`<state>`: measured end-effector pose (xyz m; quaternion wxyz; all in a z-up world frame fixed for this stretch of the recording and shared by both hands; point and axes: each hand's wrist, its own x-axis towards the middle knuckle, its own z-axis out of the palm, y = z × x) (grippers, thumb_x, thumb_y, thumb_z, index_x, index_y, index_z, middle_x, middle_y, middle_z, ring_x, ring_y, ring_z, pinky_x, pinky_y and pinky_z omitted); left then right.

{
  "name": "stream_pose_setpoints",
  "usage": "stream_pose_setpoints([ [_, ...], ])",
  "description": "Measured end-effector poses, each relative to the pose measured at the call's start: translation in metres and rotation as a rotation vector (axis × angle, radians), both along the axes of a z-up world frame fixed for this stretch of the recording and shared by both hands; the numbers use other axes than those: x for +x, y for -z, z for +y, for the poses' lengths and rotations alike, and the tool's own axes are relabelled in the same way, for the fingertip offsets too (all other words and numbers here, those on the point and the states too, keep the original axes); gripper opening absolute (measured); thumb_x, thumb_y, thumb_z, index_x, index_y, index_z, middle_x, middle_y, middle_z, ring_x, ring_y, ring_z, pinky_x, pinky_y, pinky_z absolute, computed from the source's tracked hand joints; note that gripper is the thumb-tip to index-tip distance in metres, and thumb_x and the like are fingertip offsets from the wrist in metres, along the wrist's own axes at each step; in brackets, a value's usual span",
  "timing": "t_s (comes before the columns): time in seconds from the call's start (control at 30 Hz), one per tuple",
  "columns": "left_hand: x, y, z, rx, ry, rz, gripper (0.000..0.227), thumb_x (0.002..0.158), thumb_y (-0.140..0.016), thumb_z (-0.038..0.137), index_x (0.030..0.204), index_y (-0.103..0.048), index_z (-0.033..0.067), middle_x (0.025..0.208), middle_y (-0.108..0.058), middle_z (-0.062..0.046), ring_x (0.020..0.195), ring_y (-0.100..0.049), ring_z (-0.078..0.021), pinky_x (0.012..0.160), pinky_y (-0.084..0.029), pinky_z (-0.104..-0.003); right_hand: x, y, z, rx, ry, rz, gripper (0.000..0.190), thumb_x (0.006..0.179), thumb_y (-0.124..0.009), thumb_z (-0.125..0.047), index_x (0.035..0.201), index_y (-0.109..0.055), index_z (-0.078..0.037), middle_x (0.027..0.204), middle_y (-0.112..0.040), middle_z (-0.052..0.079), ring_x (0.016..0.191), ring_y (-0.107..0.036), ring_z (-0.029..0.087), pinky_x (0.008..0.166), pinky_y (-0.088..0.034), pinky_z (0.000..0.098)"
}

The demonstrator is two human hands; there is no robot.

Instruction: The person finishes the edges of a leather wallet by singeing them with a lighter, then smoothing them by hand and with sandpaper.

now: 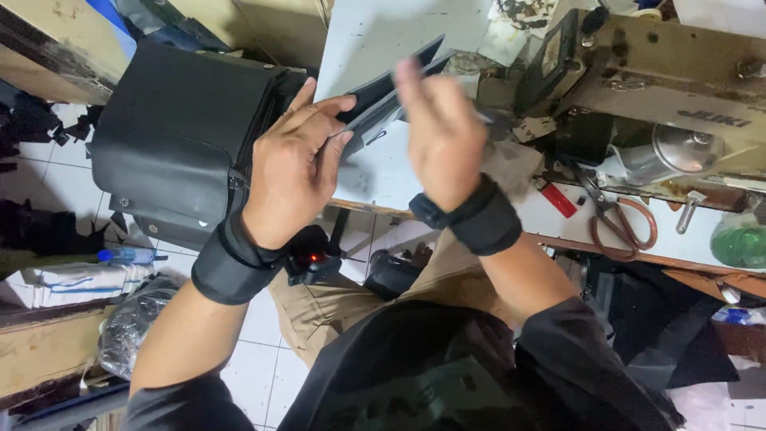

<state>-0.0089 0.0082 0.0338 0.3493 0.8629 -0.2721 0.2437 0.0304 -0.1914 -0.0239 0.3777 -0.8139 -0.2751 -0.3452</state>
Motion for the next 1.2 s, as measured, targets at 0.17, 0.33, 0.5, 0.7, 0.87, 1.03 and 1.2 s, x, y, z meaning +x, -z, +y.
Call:
stream_pose_setpoints([
  [0.17,0.003,0.001,0.003,-0.007,0.007,-0.013,0.005,0.096,-0.068,-0.006,0.098,-0.064,-0.0056,0.119,-0.072,-0.020,0.114,-0.070,-0.0374,0.122,-0.044,-0.050,-0.003,-0.005,0.002,-0.107,0.009,-0.088,0.049,0.099,-0.068,0.003,0.145,-0.062,-0.016,0.101,-0.063,0.005,0.089,-0.063,0.018,0.077,-0.055,0.0317],
  [0.33,0.002,0.002,0.001,-0.033,0.000,-0.005,0.005,0.097,-0.069,-0.006,0.097,-0.063,-0.0051,0.119,-0.072,-0.020,0.115,-0.071,-0.0373,0.121,-0.045,-0.050,-0.009,-0.008,0.004,-0.094,0.028,-0.079,0.049,0.102,-0.067,0.006,0.146,-0.062,-0.015,0.100,-0.062,0.006,0.089,-0.062,0.021,0.077,-0.053,0.0335],
  [0.5,0.002,0.006,0.003,-0.044,0.003,-0.010,0.005,0.096,-0.069,-0.005,0.096,-0.064,-0.0039,0.118,-0.073,-0.018,0.112,-0.071,-0.0364,0.119,-0.047,-0.048,-0.002,-0.008,-0.007,-0.176,0.021,-0.088,0.053,0.094,-0.066,0.007,0.143,-0.064,-0.014,0.102,-0.064,0.009,0.093,-0.063,0.026,0.082,-0.054,0.0374],
  [0.7,0.006,0.006,-0.005,-0.066,-0.009,-0.033,0.008,0.098,-0.069,-0.002,0.094,-0.063,-0.0049,0.117,-0.073,-0.017,0.107,-0.070,-0.0383,0.118,-0.048,-0.047,-0.016,-0.013,0.003,-0.204,0.014,-0.106,0.050,0.098,-0.065,0.007,0.144,-0.061,-0.011,0.106,-0.064,0.010,0.097,-0.063,0.029,0.088,-0.054,0.0387],
  [0.87,0.005,0.009,-0.005,-0.045,-0.008,-0.057,0.005,0.094,-0.068,-0.002,0.094,-0.064,-0.0041,0.117,-0.073,-0.018,0.107,-0.070,-0.0377,0.120,-0.045,-0.047,-0.010,-0.019,-0.011,-0.204,-0.027,-0.064,0.051,0.096,-0.062,0.010,0.143,-0.063,-0.010,0.105,-0.064,0.011,0.097,-0.062,0.030,0.086,-0.053,0.0386],
  [1.03,0.006,0.005,-0.008,-0.061,0.001,-0.058,0.004,0.093,-0.067,-0.003,0.094,-0.064,-0.0042,0.117,-0.072,-0.019,0.107,-0.070,-0.0390,0.119,-0.045,-0.046,-0.014,-0.019,-0.010,-0.246,-0.011,-0.068,0.048,0.097,-0.064,0.007,0.143,-0.063,-0.009,0.104,-0.063,0.011,0.098,-0.062,0.031,0.089,-0.053,0.0406],
  [1.2,0.007,0.008,-0.008,-0.048,-0.008,-0.045,0.007,0.095,-0.068,0.000,0.094,-0.062,-0.0044,0.117,-0.073,-0.018,0.103,-0.069,-0.0403,0.118,-0.047,-0.045,-0.009,-0.022,-0.016,-0.234,-0.016,-0.067,0.049,0.096,-0.060,0.010,0.142,-0.064,-0.007,0.102,-0.063,0.011,0.093,-0.060,0.031,0.086,-0.051,0.0419],
])
